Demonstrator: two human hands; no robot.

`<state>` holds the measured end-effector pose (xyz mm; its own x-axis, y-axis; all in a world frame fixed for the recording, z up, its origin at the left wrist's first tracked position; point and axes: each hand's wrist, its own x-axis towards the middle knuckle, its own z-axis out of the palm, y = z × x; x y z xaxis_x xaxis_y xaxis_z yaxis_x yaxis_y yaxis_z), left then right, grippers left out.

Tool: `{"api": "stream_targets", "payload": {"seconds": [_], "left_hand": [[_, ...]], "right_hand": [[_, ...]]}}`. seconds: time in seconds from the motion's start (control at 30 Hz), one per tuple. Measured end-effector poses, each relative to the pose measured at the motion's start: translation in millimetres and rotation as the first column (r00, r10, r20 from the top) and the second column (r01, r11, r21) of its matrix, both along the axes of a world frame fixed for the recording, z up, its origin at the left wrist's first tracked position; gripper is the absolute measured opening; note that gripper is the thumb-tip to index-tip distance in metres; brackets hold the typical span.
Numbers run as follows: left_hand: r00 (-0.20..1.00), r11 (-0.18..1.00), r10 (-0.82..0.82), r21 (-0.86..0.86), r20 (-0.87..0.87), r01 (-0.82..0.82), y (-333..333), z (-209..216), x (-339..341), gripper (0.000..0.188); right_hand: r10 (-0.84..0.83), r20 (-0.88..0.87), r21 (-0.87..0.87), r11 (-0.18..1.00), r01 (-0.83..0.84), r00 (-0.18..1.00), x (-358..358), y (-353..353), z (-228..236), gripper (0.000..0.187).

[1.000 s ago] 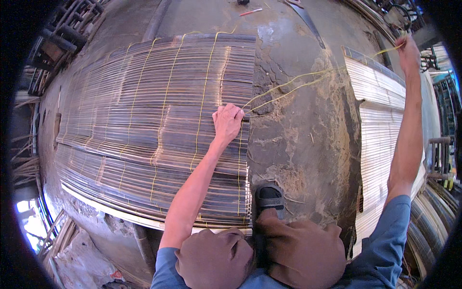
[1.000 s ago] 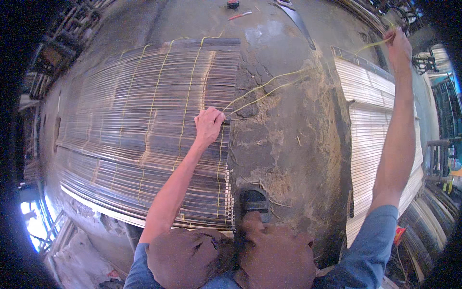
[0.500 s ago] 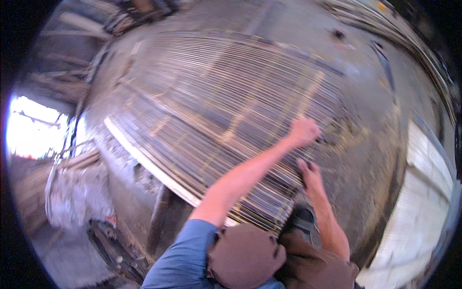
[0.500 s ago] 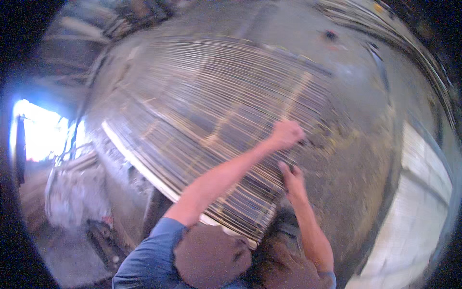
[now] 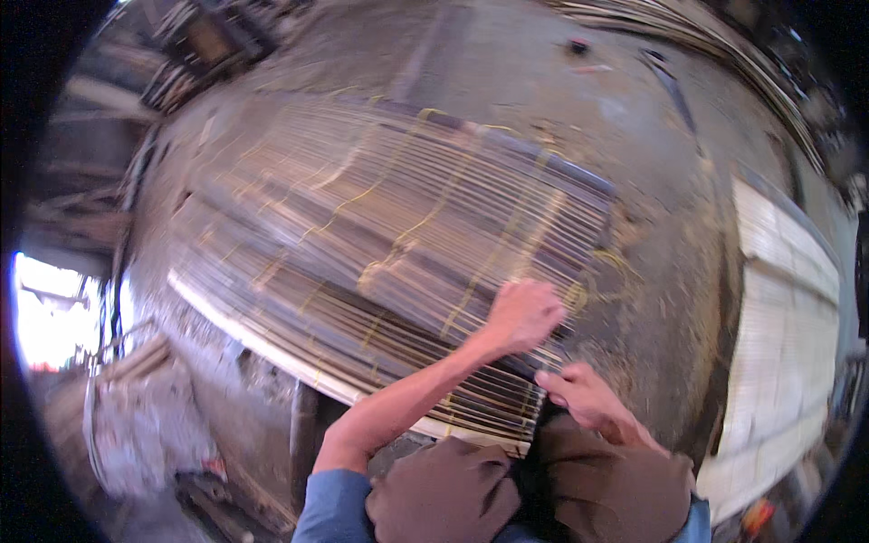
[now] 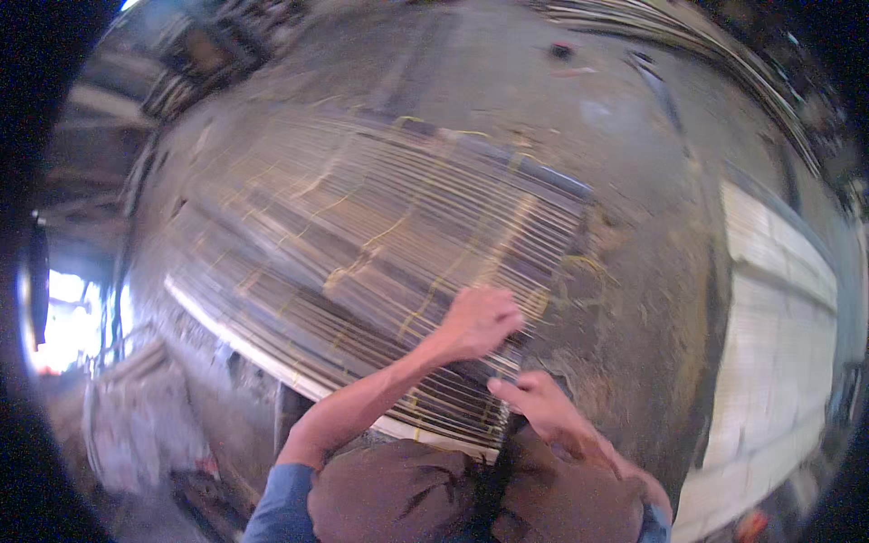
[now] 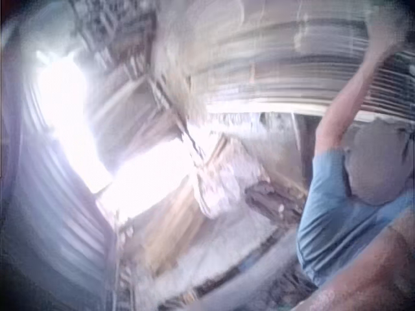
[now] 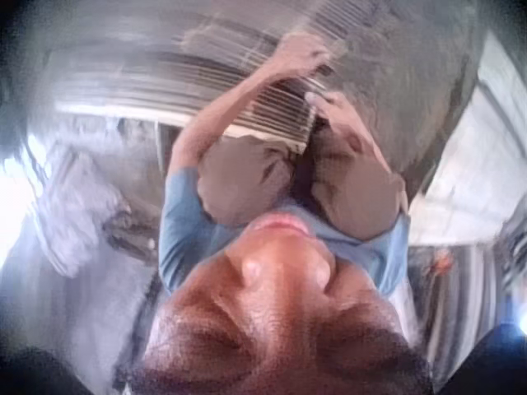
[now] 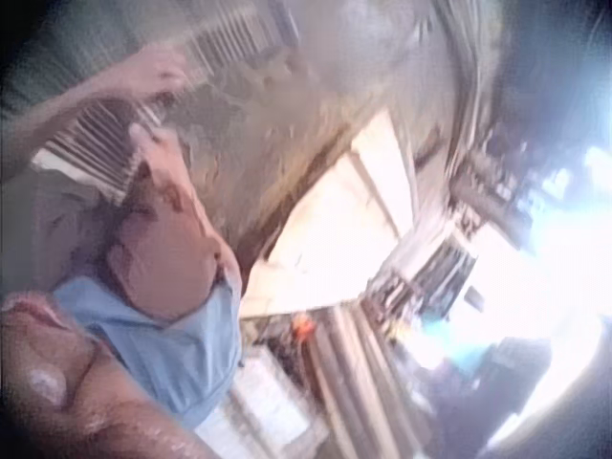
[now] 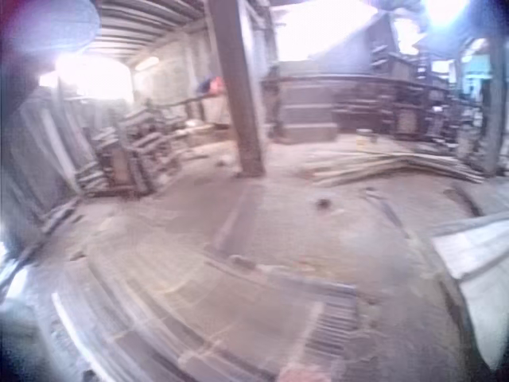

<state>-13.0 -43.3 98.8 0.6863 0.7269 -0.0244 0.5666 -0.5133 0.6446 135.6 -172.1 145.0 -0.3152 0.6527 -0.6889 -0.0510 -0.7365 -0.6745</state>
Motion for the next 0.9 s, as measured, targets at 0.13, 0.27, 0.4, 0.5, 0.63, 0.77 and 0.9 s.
{"api": "stream_targets", "payload": {"seconds": [0.13, 0.27, 0.4, 0.5, 0.63, 0.77, 0.9], "left_hand": [[0.99, 0.975, -0.109, -0.206, -0.09, 0.089, 0, -42, -1, 0.034], [0.996, 0.96, -0.086, -0.27, -0.01, 0.08, -1, -57, -7, 0.032], [0.997, 0.953, -0.062, -0.293, 0.038, 0.071, -2, -51, -9, 0.027], [0.999, 0.949, -0.051, -0.309, 0.016, 0.054, -3, -45, -10, 0.027], [0.998, 0.957, -0.065, -0.284, 0.009, 0.065, -2, -42, -8, 0.026], [0.999, 0.939, -0.033, -0.344, -0.008, 0.028, -1, -39, -5, 0.025], [0.997, 0.938, -0.065, -0.345, -0.036, 0.048, -3, -31, -4, 0.028]], "right_hand": [[0.083, -0.071, 0.041, 0.996, -0.08, 0.994, 29, -21, -36, 0.031], [-0.006, 0.344, 0.286, 0.953, -0.099, 0.939, 75, -11, -61, 0.033], [-0.185, 0.482, 0.49, 0.867, -0.088, 0.857, 74, 19, -99, 0.034], [-0.208, 0.221, 0.386, 0.916, 0.11, 0.953, 43, 29, -117, 0.032], [-0.377, 0.032, 0.486, 0.815, 0.315, 0.926, 13, 44, -120, 0.03], [-0.301, 0.194, 0.51, 0.844, 0.166, 0.934, 22, 57, -115, 0.026], [-0.352, 0.48, 0.6, 0.8, -0.008, 0.804, 32, 68, -114, 0.028]]}}
